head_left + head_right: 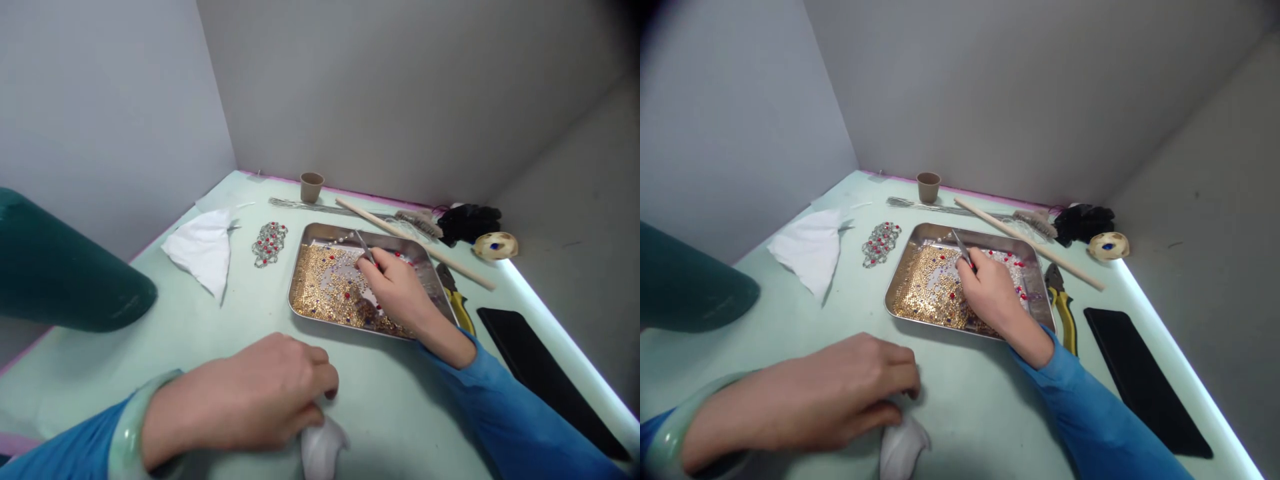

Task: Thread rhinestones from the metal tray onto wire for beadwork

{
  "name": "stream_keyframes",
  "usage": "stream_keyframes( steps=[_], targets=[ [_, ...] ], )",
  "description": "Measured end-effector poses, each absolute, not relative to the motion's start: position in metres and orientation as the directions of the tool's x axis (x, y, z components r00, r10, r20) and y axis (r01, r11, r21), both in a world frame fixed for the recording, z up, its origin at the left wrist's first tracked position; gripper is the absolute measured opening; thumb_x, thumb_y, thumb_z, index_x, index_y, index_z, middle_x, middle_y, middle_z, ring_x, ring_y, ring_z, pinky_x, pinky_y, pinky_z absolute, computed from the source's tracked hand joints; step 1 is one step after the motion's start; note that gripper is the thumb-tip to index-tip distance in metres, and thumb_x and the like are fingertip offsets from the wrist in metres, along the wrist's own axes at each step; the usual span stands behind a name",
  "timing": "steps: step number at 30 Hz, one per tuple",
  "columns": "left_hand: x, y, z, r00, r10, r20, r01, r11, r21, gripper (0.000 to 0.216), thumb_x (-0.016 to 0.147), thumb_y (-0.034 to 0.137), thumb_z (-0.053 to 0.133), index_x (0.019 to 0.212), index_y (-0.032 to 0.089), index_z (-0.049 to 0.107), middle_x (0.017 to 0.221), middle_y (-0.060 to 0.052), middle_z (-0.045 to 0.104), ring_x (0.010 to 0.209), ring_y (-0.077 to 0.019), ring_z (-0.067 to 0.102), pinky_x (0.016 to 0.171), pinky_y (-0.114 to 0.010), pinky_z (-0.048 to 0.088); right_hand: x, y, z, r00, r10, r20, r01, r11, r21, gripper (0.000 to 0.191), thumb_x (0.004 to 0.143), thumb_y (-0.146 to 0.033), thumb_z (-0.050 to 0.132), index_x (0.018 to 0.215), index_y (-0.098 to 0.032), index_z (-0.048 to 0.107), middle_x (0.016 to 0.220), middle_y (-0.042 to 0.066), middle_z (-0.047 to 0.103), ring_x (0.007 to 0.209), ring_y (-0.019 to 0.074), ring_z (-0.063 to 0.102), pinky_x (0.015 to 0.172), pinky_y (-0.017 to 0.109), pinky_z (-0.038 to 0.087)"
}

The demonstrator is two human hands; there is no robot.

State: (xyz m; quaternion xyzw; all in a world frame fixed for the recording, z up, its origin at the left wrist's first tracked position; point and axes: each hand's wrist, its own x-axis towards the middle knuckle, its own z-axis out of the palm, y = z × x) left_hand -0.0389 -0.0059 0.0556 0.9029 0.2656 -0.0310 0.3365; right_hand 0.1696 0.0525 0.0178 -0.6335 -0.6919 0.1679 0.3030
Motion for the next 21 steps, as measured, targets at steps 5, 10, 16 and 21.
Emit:
stream_keyframes(
  steps=[5, 10, 16, 21],
  targets=[
    [-0.021, -0.019, 0.059, 0.838, 0.433, -0.333, 0.546, -0.683, 0.486, 0.011, 0.08, 0.019, 0.049, 0.086, 0.017, 0.057, 0.085, -0.006, 0.063, 0.074, -0.0187, 0.057, 0.065, -0.028, 0.041, 0.169, 0.051, 0.019, -0.029, 0.98, 0.199, 0.756, 0.152, -0.637, 0.026, 0.085, -0.03, 0.04, 0.062, -0.02, 0.033, 0.053, -0.005, 0.039, 0.052, 0.0103, 0.037, 0.051, 0.025, 0.023],
    [-0.016, -0.021, 0.06, 0.816, 0.424, -0.393, 0.576, -0.653, 0.492, 0.017, 0.08, 0.016, 0.045, 0.091, 0.015, 0.058, 0.088, -0.009, 0.064, 0.073, -0.0197, 0.057, 0.064, -0.028, 0.04, 0.17, 0.051, 0.019, -0.022, 0.983, 0.184, 0.761, 0.136, -0.634, 0.026, 0.085, -0.032, 0.04, 0.063, -0.02, 0.034, 0.053, -0.005, 0.039, 0.052, 0.011, 0.039, 0.051, 0.025, 0.024],
    [-0.018, -0.013, 0.072, 0.745, 0.542, -0.389, 0.614, -0.328, 0.718, 0.025, 0.074, 0.01, 0.044, 0.092, 0.02, 0.059, 0.079, -0.001, 0.062, 0.064, -0.0115, 0.051, 0.057, -0.021, 0.038, 0.169, 0.052, 0.019, -0.031, 0.979, 0.2, 0.77, 0.15, -0.62, 0.023, 0.084, -0.031, 0.039, 0.064, -0.019, 0.042, 0.054, -0.003, 0.044, 0.053, 0.012, 0.042, 0.051, 0.025, 0.025],
    [-0.017, -0.015, 0.103, 0.775, 0.562, -0.288, 0.381, -0.053, 0.923, 0.022, 0.077, 0.024, 0.046, 0.096, 0.022, 0.059, 0.077, 0.002, 0.059, 0.062, -0.0087, 0.048, 0.054, -0.018, 0.038, 0.17, 0.052, 0.016, -0.033, 0.978, 0.206, 0.76, 0.159, -0.63, 0.023, 0.084, -0.032, 0.039, 0.067, -0.019, 0.046, 0.055, -0.002, 0.048, 0.054, 0.0121, 0.045, 0.052, 0.024, 0.027]
  ],
)
